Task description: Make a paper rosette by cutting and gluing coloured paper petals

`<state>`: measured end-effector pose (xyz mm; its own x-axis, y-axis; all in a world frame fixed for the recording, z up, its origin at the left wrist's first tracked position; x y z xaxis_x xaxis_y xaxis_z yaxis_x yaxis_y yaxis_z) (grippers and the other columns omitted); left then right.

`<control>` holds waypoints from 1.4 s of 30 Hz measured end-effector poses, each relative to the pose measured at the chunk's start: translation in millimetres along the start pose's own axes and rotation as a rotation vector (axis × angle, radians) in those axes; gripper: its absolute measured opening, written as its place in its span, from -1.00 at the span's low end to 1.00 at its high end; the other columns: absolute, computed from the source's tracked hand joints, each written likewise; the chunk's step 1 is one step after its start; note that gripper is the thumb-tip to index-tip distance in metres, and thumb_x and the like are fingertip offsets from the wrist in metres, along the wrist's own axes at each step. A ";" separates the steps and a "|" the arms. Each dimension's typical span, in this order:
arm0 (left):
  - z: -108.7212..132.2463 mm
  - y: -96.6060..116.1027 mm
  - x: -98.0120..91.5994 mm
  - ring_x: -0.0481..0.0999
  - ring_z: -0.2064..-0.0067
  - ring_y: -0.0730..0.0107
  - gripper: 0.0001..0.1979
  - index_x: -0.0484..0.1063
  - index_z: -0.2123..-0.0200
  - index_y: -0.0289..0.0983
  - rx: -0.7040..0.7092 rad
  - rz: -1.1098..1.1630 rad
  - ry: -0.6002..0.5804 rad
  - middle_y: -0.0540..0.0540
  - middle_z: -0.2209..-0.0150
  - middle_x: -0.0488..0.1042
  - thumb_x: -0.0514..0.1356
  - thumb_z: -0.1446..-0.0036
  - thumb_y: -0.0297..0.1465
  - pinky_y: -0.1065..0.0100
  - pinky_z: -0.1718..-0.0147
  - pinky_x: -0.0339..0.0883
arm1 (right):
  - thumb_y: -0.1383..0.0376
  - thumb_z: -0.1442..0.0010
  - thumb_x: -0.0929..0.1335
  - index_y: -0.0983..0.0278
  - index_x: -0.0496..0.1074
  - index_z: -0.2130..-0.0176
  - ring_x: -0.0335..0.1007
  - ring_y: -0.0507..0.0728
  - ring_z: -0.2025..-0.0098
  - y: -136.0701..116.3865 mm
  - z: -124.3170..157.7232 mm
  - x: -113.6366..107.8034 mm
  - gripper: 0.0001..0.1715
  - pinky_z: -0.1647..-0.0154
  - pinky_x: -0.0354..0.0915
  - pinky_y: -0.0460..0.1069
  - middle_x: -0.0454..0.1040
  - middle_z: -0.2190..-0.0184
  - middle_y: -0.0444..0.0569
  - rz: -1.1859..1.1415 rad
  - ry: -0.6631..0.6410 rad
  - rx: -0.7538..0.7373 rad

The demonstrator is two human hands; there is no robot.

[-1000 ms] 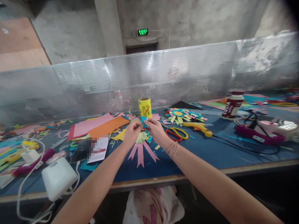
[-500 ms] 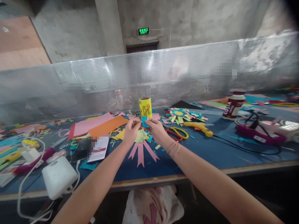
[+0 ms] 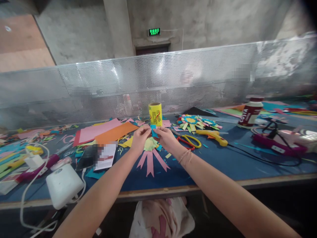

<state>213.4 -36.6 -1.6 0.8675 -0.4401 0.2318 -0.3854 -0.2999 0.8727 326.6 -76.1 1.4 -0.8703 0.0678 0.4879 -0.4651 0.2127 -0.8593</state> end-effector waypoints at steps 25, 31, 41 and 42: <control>-1.2 -0.6 -2.1 0.44 0.43 0.44 -0.85 0.51 0.46 -0.30 -0.007 -0.045 0.030 -0.02 0.51 0.47 0.27 0.12 -0.34 0.33 0.31 0.35 | 0.24 0.40 0.56 0.29 0.39 0.59 0.15 -0.08 0.58 -4.8 -2.4 -7.4 -0.64 0.50 0.15 -0.09 0.27 0.67 -0.23 0.086 -0.050 0.067; -1.5 0.4 -3.7 0.40 0.49 0.48 -0.89 0.51 0.51 -0.30 -0.009 -0.115 0.059 0.00 0.57 0.44 0.28 0.14 -0.36 0.38 0.39 0.32 | 0.21 0.40 0.56 0.30 0.38 0.60 0.02 -0.12 0.64 -4.2 -6.0 -13.4 -0.61 0.57 0.08 -0.10 0.18 0.73 -0.27 0.152 -0.046 0.089; 0.0 4.1 -1.1 0.37 0.50 0.48 -0.90 0.48 0.54 -0.30 -0.027 -0.125 0.030 0.01 0.59 0.40 0.26 0.15 -0.38 0.38 0.41 0.29 | 0.22 0.39 0.56 0.29 0.32 0.64 0.04 -0.11 0.65 -6.9 -5.4 -13.8 -0.60 0.61 0.04 -0.11 0.17 0.74 -0.27 0.183 -0.086 0.104; 0.4 4.4 -0.6 0.38 0.49 0.48 -0.90 0.48 0.54 -0.30 -0.034 -0.107 0.026 0.01 0.58 0.41 0.26 0.15 -0.37 0.38 0.39 0.30 | 0.21 0.40 0.56 0.29 0.32 0.64 0.05 -0.10 0.64 -7.0 -5.5 -13.9 -0.59 0.61 0.04 -0.11 0.18 0.74 -0.26 0.181 -0.078 0.104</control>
<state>211.1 -38.0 1.9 0.9112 -0.3848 0.1470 -0.2795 -0.3153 0.9069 342.9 -73.1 1.5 -0.9492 0.0196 0.3139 -0.3104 0.1021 -0.9451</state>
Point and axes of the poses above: each hand's wrist, its own z-axis away from the middle knuckle, its own x-axis out of the palm, y = z × x, the point moved 2 cm from there along -z, towards the middle knuckle
